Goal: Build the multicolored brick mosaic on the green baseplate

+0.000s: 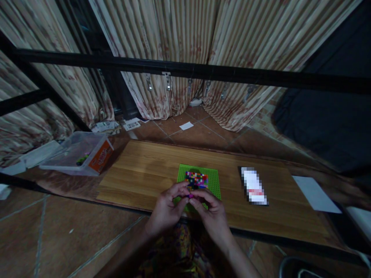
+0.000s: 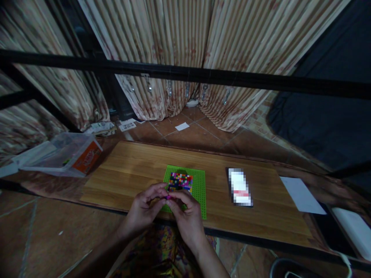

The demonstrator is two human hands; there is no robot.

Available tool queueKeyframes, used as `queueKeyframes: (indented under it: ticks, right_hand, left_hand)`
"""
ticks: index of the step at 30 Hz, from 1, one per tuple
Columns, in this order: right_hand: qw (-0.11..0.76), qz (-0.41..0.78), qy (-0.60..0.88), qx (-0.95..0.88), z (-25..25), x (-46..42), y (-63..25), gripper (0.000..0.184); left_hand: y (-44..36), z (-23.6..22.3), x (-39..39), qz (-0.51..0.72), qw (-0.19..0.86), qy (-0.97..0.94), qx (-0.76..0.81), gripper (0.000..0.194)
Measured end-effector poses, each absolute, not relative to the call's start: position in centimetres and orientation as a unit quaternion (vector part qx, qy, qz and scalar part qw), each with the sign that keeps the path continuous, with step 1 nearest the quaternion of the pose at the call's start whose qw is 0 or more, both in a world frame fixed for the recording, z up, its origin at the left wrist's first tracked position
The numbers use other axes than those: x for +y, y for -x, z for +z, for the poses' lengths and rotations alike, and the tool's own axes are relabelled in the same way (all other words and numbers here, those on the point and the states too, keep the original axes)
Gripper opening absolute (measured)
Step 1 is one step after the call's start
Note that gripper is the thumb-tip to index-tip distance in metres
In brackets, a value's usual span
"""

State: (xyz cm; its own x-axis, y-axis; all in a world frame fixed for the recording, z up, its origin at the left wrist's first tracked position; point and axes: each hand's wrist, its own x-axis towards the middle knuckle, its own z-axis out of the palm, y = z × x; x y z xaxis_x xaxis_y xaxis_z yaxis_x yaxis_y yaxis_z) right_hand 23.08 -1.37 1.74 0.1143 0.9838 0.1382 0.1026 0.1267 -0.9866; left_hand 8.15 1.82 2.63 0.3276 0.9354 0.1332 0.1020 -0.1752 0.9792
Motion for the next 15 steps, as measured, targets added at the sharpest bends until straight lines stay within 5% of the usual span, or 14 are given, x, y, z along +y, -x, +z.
queueKeyframes:
  ticks: [5,15]
  right_hand:
    - [0.533,0.439,0.521,-0.502,2.5,-1.7,-23.2,0.008]
    - [0.572,0.639,0.436,-0.273,1.7,-1.9,-23.2,0.013]
  left_hand:
    - [-8.1,2.9,1.6,0.402,0.494,-0.653,0.409,0.031]
    - [-8.1,1.8,1.9,0.399,0.647,-0.54,0.362,0.024]
